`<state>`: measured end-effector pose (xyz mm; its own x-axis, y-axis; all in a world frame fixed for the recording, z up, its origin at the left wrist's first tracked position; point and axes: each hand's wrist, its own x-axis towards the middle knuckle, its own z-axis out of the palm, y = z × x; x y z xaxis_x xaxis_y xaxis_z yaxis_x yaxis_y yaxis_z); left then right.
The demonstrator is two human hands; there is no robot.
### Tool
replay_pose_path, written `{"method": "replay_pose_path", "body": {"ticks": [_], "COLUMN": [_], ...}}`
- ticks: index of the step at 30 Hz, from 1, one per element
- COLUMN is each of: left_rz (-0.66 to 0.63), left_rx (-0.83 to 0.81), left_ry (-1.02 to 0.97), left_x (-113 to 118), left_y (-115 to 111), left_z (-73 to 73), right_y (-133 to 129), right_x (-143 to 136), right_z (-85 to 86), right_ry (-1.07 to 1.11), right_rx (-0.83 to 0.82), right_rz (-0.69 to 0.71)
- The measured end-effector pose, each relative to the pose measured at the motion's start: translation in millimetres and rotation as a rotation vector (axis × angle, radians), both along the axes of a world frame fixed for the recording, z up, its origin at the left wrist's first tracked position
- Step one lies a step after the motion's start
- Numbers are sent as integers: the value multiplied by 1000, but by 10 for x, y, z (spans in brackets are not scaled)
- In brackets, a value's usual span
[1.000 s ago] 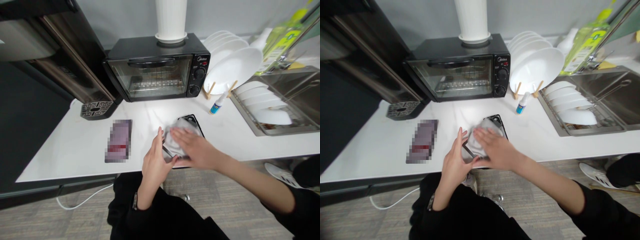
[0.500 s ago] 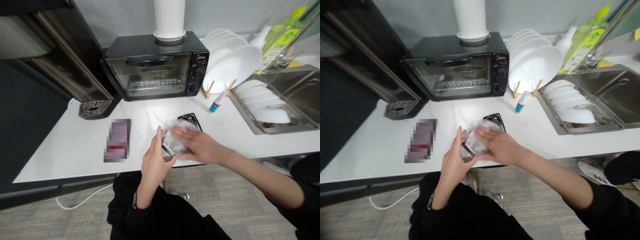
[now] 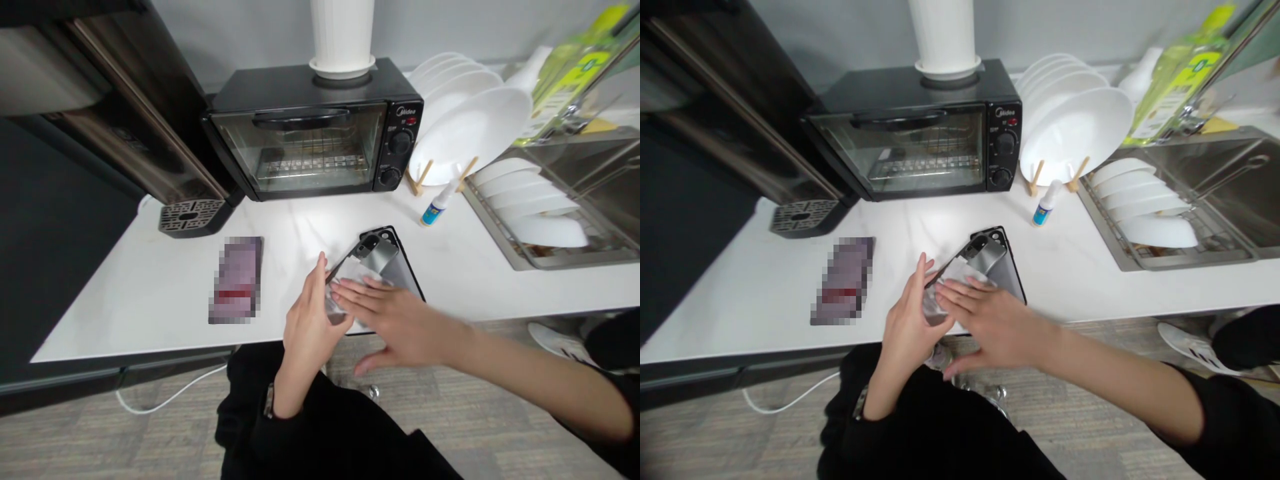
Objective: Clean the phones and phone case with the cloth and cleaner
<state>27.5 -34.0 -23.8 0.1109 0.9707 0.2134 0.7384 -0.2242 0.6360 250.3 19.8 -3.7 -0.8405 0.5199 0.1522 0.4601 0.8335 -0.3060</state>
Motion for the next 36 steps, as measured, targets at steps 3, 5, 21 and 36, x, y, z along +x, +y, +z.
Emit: {"method": "replay_pose_path", "body": {"ticks": [3, 5, 21, 36], "left_rz": [2, -3, 8, -6], "left_rx": [8, 14, 2, -16], "left_ry": [9, 8, -4, 18], "left_x": [-2, -2, -4, -13], "left_y": [1, 3, 2, 5], "left_z": [-1, 2, -1, -3], "right_y": [12, 15, -23, 2], "right_x": [-22, -52, -94, -214], "right_z": [-5, -15, -77, -144], "right_ry": [-10, -6, 12, 20], "right_rx": [21, 46, -28, -5], "right_rz": [-116, -222, -85, -23]}}
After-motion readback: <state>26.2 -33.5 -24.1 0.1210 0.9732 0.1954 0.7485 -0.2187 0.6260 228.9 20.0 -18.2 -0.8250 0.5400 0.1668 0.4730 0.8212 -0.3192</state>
